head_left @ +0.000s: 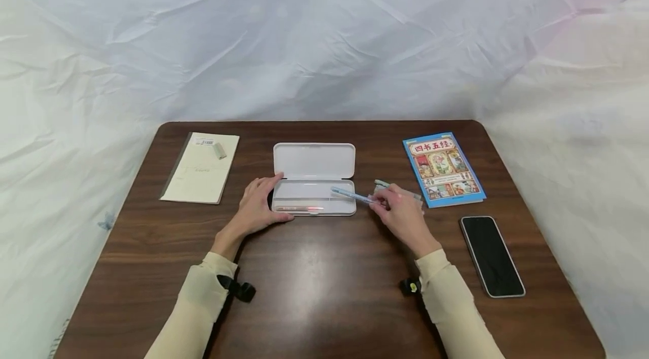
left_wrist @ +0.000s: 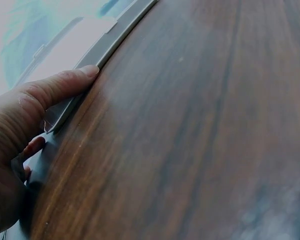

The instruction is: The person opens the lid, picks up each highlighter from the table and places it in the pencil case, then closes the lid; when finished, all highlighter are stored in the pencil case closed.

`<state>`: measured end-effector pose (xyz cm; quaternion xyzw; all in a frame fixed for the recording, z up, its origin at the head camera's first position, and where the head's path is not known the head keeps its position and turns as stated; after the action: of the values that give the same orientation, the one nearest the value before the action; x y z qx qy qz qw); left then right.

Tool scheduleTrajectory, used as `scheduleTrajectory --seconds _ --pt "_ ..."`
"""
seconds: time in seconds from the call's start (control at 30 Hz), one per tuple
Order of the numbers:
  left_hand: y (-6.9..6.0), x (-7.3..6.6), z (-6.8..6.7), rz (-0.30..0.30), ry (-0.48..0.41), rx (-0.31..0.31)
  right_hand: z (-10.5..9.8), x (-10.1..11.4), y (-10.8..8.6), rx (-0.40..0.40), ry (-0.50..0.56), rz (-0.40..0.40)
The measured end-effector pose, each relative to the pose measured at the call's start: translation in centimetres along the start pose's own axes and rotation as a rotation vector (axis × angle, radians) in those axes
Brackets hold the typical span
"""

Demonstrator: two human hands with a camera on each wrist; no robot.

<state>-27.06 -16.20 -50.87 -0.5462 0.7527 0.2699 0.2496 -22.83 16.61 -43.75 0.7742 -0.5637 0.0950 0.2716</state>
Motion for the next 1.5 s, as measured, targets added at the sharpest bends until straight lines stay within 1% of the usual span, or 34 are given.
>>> scheduleTrajectory --seconds 0.2,0.43,0.57,0.73,0.83,0.93,1.17,1.4,1.5 --pt "0.3 -0.4 0.6 -0.001 0.007 0.025 1.8 1.9 1.4 0.046 0.018 -0.035" --pt "0.5 -0.5 0.9 -0.003 0.038 0.033 4.2 4.9 3.1 0.085 0.024 -0.155" --pt "0.4 -0.8 0.9 -0.004 0.031 0.032 5.7 6.3 3.8 0.134 0.022 -0.190" --pt "0.5 -1.1 1.1 0.001 0.017 0.029 7.3 7.3 4.3 0.191 0.004 -0.210" --pt "0.5 -1.2 1.3 -0.001 0.011 0.033 7.8 7.8 4.6 0.198 -0.021 -0.235" --pt "0.4 -1.1 1.1 -0.007 0.010 0.025 8.1 8.1 4.8 0.196 -0.031 -0.254" --pt "0.2 -0.6 0.5 -0.022 0.013 0.009 8.4 8.7 5.1 0.208 -0.029 -0.255" --pt "-0.2 -0.1 0.1 -0.037 0.005 0.010 8.9 8.8 5.4 0.255 -0.002 -0.213" --pt "-0.4 0.1 0.0 -0.046 0.003 0.005 9.1 8.7 5.4 0.257 0.003 -0.202"
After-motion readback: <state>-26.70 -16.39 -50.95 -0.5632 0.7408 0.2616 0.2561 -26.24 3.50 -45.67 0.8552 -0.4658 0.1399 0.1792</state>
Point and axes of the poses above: each hand's wrist, its own y-axis towards the middle knuckle, its own z-axis out of the palm, x = y × z, the point moved 9 cm from there along y, towards the middle knuckle, and after that the axes turned 3 degrees about -x, right-handed, at the moved point
